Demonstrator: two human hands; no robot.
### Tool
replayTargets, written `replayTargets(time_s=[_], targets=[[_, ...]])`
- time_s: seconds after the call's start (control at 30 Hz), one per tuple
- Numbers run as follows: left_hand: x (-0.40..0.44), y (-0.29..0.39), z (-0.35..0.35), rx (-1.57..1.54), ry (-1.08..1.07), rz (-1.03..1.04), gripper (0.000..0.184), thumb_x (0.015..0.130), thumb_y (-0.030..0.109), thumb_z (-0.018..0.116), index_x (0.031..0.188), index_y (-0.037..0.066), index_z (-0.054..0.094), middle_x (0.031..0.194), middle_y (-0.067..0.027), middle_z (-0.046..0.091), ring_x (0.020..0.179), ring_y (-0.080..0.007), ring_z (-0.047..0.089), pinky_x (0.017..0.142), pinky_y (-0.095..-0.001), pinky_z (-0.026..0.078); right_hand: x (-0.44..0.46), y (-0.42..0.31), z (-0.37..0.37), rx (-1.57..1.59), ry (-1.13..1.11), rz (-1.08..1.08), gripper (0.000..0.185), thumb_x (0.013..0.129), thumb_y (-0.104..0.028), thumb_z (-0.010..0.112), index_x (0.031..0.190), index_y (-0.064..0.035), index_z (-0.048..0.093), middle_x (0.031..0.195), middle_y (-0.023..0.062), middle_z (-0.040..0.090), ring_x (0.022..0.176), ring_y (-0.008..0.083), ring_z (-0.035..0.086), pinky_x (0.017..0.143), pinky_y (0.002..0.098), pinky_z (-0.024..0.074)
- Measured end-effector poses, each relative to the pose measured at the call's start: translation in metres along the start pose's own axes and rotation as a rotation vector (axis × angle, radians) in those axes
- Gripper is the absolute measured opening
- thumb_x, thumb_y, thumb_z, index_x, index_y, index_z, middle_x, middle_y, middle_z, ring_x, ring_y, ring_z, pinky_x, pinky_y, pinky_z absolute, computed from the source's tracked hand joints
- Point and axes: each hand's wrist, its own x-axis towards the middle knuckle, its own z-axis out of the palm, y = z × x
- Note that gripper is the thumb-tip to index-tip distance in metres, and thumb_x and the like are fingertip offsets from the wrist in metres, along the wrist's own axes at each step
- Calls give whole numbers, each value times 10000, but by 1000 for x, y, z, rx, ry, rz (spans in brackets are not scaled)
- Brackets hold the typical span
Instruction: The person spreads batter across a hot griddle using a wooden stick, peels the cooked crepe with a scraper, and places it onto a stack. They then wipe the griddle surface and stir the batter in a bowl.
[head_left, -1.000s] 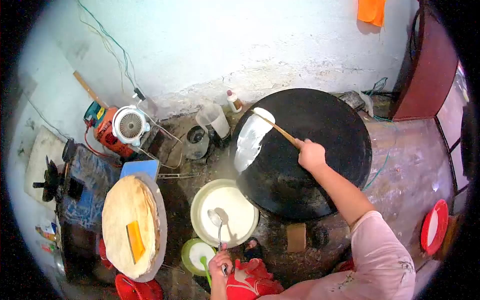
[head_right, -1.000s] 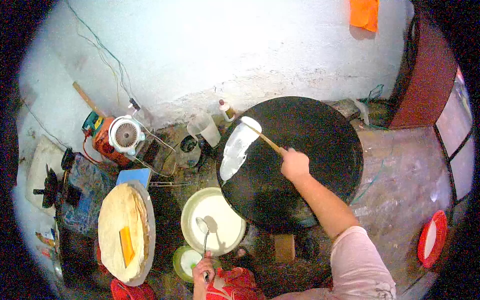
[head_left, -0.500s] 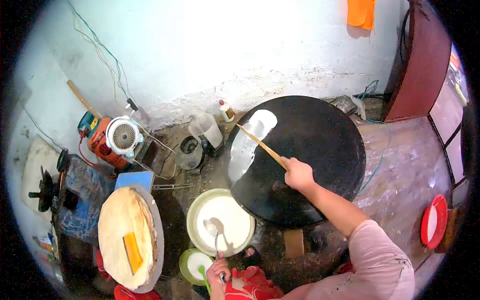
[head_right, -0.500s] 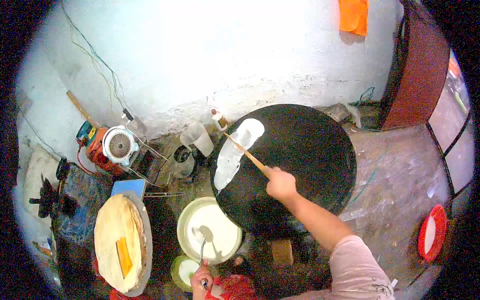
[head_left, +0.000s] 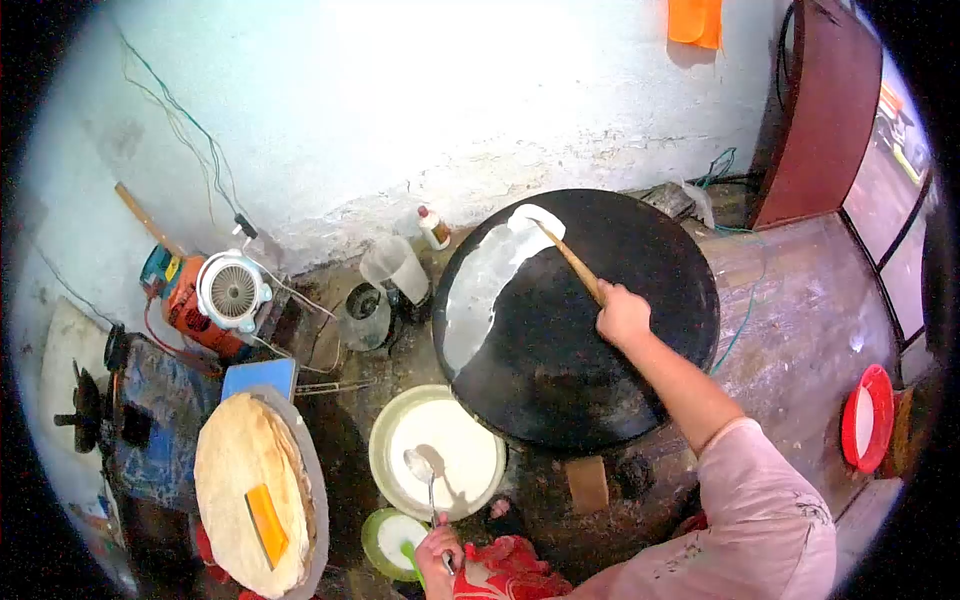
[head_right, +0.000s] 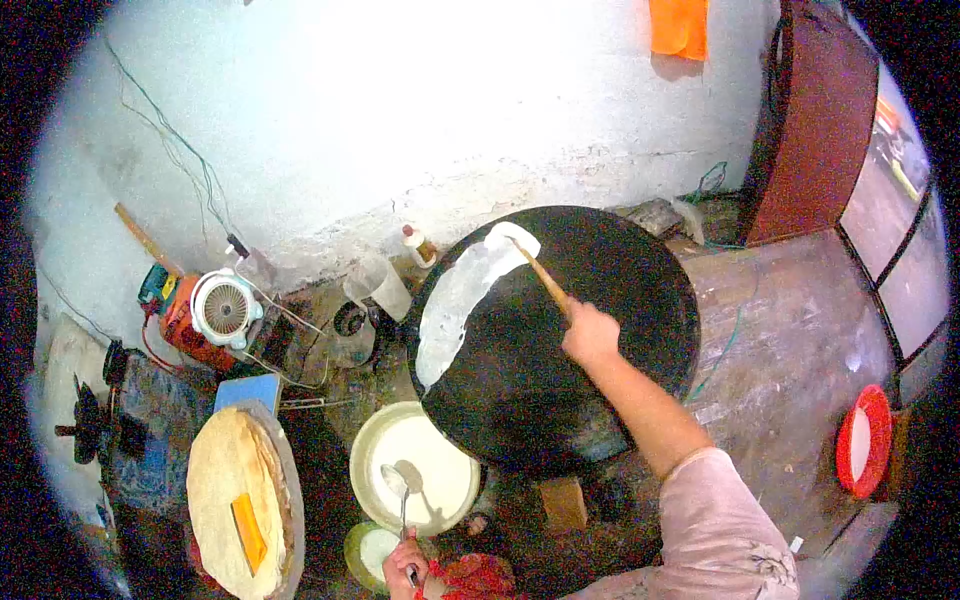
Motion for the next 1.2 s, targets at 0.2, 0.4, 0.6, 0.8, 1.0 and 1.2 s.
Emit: replayTargets(time_s=[0.2, 0.4, 0.6, 0.8, 1.0, 1.2], targets=[[4, -15, 13, -56, 78, 32, 311, 836, 30, 367, 1109, -80, 469, 596, -6, 421, 451, -85, 389, 412, -190, 353, 17, -31, 29, -187, -35, -141, 426, 769, -84, 491, 1190, -62, 430, 955, 145, 558, 784, 293, 601, 658, 383, 496], [15, 21, -22, -51, 38, -6, 288, 828, 22, 378, 1081, -58, 489, 570, 6, 404, 443, -80, 366, 408, -180, 337, -34, -9, 8, -34, -39, 17, 512, 737, -124, 469, 1231, -20, 381, 915, 183, 534, 709, 325, 606, 611, 421, 499], [10, 20, -23, 56, 72, 58, 276, 834, 48, 385, 1059, -56, 505, 600, 10, 427, 470, -73, 398, 414, -186, 352, 4, 23, 1, -208, -23, 14, 515, 731, -64, 550, 1225, -93, 404, 957, 117, 552, 767, 300, 601, 626, 366, 497], [15, 30, -37, -38, -362, -243, 267, 923, 214, 290, 714, 86, 396, 636, -41, 429, 518, -157, 388, 559, -230, 407, -12, -16, 11, -58, -37, -40, 483, 745, -90, 502, 1212, -27, 396, 890, 176, 552, 760, 314, 608, 645, 403, 501], [-12, -15, 7, 124, 179, 285, 219, 879, 99, 312, 677, 61, 385, 575, -20, 381, 475, -138, 371, 469, -230, 374, -5, 27, -12, -252, 16, 31, 468, 785, -125, 488, 1220, -5, 364, 903, 143, 533, 717, 283, 612, 582, 362, 506], [3, -2, -4, 131, 242, 313, 294, 900, 146, 236, 645, 60, 355, 539, -36, 352, 417, -144, 329, 421, -246, 366, -39, 14, 4, -296, -91, -87, 616, 708, -87, 541, 1278, -18, 317, 974, 165, 527, 745, 295, 611, 625, 381, 497]])
